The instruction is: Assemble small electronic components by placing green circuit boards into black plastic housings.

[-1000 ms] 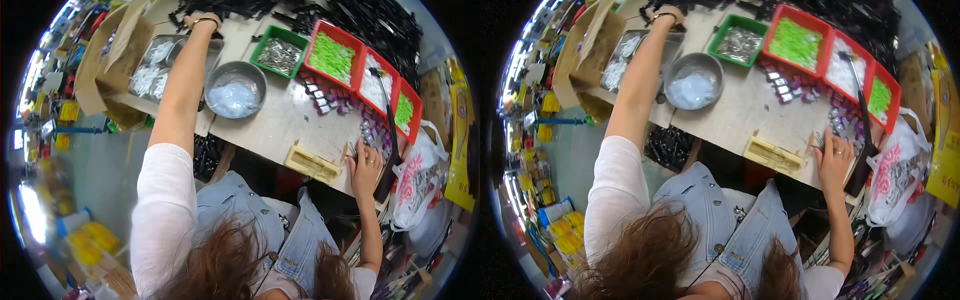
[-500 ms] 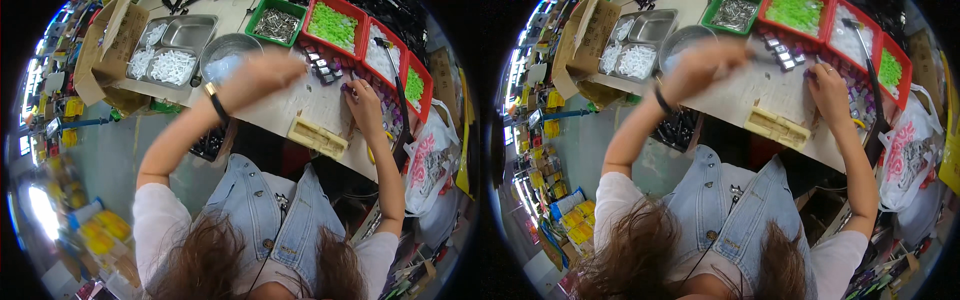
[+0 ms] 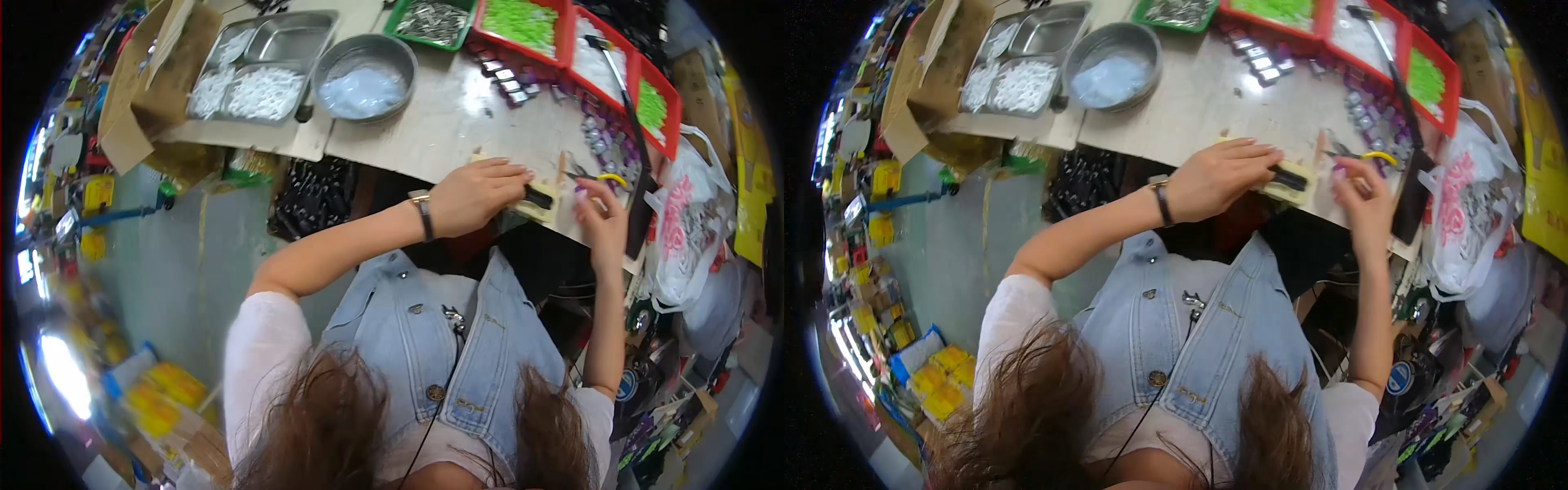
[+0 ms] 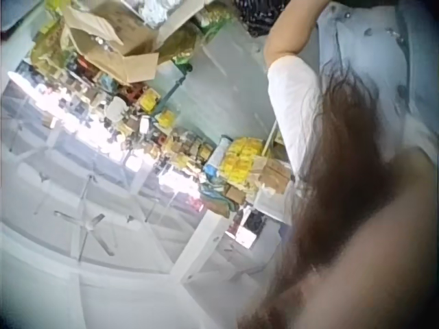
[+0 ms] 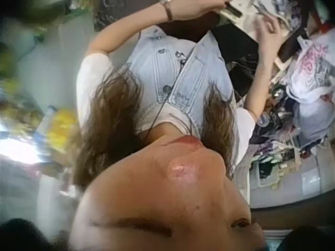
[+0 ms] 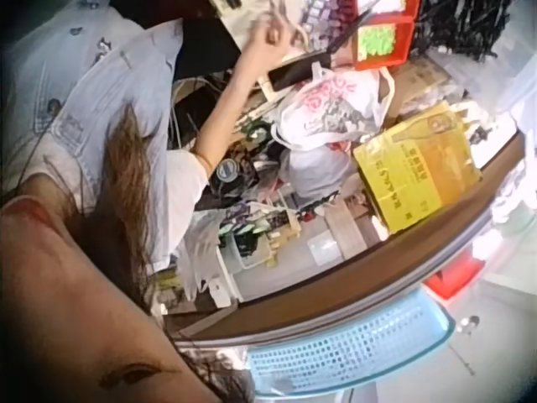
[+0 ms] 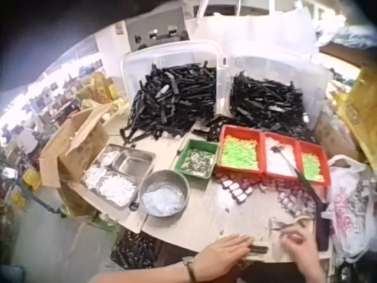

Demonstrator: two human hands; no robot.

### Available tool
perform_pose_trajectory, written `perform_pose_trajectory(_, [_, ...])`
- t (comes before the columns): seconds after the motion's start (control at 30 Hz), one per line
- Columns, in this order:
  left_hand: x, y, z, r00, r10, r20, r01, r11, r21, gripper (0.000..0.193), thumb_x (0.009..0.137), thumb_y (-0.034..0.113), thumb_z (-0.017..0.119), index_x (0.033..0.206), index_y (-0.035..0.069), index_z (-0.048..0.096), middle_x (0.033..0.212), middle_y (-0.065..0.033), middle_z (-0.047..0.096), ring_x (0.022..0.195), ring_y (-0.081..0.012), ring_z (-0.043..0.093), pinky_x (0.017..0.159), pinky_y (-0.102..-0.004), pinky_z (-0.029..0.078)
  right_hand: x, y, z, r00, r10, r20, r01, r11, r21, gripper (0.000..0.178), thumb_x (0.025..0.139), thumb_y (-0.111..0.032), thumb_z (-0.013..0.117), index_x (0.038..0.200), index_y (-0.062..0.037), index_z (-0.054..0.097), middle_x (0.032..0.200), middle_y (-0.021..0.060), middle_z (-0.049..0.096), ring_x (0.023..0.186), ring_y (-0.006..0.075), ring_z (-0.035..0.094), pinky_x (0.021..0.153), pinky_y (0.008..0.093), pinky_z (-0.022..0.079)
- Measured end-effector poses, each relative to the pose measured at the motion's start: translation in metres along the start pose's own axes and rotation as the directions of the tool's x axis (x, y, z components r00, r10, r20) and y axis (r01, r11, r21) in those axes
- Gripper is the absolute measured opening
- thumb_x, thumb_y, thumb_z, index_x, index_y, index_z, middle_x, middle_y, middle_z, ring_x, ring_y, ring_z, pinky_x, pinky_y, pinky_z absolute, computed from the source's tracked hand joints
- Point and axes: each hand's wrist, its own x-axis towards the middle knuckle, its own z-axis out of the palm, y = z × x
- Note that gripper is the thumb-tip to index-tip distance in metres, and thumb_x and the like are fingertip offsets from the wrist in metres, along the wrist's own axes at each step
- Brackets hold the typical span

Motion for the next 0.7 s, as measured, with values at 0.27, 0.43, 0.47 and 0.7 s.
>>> perform_pose_trajectory(0.27, [0.029, -0.031, -0.065, 0.988, 0.006, -0.154, 0.017, 0.988, 0.153, 0.026, 0.081, 0.014, 0.066, 0.107, 0.007, 0.064, 0.113, -0.0123, 0.063, 0.11, -0.0341, 0.057, 0.097, -0.046, 0.041, -0.014, 0.032, 0.011, 0.776, -0.629, -0.047, 0.504, 0.662, -0.554, 0.02, 0.081, -0.001, 0.072, 0.101, -0.0033, 0.071, 0.095, 0.0116, 0.066, 0.085, 0.0236, 0.064, 0.073, 0.0319, 0.053])
perform_pose_trajectory(0.43, [0.091, -0.138, -0.146, 0.922, -0.386, -0.028, 0.322, 0.727, 0.606, 0.016, 0.078, 0.018, 0.065, 0.081, 0.004, 0.071, 0.08, -0.0154, 0.067, 0.076, -0.0309, 0.063, 0.072, -0.0405, 0.049, -0.014, 0.025, -0.002, 0.809, -0.584, 0.063, 0.521, 0.665, -0.535, 0.018, 0.083, -0.005, 0.068, 0.1, -0.0034, 0.07, 0.099, 0.0137, 0.068, 0.093, 0.0304, 0.064, 0.082, 0.0377, 0.052])
perform_pose_trajectory(0.47, [0.092, -0.152, -0.151, 0.915, -0.404, 0.011, 0.342, 0.789, 0.51, 0.014, 0.077, 0.017, 0.067, 0.08, 0.004, 0.071, 0.075, -0.0131, 0.065, 0.078, -0.0283, 0.063, 0.072, -0.0379, 0.05, -0.008, 0.028, -0.001, 0.786, -0.614, 0.076, 0.554, 0.644, -0.528, 0.019, 0.082, -0.008, 0.069, 0.101, -0.0041, 0.07, 0.098, 0.0131, 0.068, 0.093, 0.0307, 0.064, 0.081, 0.0378, 0.052])
perform_pose_trajectory(0.7, [0.143, -0.163, -0.146, 0.89, -0.139, 0.434, -0.1, 0.869, 0.485, 0.006, 0.06, 0.006, 0.07, 0.065, 0.009, 0.067, 0.074, -0.0044, 0.061, 0.083, -0.0276, 0.056, 0.076, -0.0384, 0.046, -0.008, 0.025, -0.013, 0.787, -0.615, 0.047, 0.545, 0.659, -0.518, 0.028, 0.077, -0.009, 0.074, 0.104, -0.0078, 0.07, 0.093, 0.0106, 0.067, 0.083, 0.0269, 0.065, 0.074, 0.0353, 0.053])
